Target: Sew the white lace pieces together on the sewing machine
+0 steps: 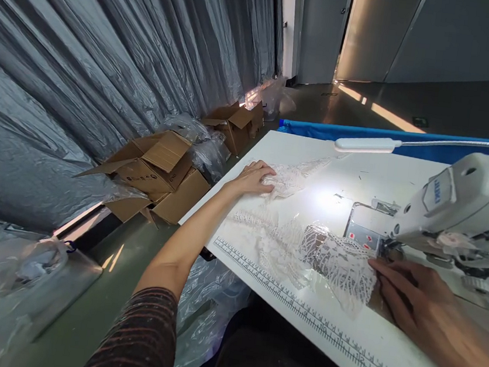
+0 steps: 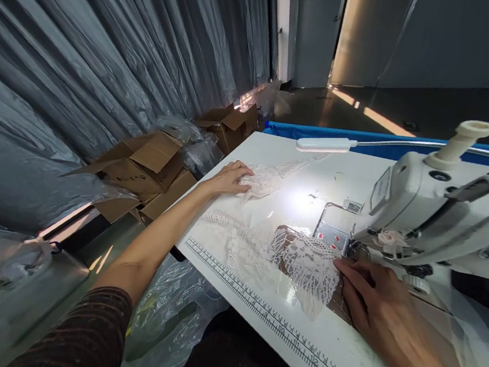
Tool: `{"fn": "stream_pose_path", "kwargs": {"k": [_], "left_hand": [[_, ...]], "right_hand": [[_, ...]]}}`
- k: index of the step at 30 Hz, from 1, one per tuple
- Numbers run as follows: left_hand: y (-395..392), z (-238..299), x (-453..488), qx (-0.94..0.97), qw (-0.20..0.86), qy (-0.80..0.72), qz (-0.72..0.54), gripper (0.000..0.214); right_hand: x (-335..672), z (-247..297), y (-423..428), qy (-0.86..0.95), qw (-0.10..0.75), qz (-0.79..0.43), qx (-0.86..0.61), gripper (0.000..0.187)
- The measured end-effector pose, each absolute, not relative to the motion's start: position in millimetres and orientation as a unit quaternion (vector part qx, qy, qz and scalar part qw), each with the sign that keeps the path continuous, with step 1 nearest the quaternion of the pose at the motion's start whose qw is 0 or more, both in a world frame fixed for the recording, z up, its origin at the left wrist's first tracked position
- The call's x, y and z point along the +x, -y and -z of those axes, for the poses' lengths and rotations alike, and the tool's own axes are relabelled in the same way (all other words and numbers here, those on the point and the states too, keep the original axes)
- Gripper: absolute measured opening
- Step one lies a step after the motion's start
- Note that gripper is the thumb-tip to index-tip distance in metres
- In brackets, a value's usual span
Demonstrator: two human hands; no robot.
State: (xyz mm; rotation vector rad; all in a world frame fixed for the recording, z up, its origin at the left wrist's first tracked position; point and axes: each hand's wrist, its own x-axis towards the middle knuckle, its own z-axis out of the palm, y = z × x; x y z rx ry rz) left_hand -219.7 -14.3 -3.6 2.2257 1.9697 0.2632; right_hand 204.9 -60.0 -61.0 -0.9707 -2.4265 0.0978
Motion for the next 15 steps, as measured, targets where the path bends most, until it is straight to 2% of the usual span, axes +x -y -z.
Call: {"fn": "stream_pose_path", "kwargs": {"k": [9, 12, 15], "left_hand": [[-10.5, -4.0, -215.6, 0.773, 0.086, -0.622, -0.091, 0.049], [7.9, -9.3, -204.0, 0.780, 0.033, -0.612, -0.130, 0.048], [30.9, -12.4, -173.6, 0.805, -0.023, -0.556, -0.204, 0.035]], "right_hand": [[208.6, 64.1, 58.6, 0.911, 0.231, -0.037, -0.339, 0.036], [205.9, 61.6, 60.1, 0.907, 0.237, -0.030, -0.348, 0.039], [202.2, 55.3, 64.1, 0.895, 0.243, -0.052, -0.370, 0.041]]}}
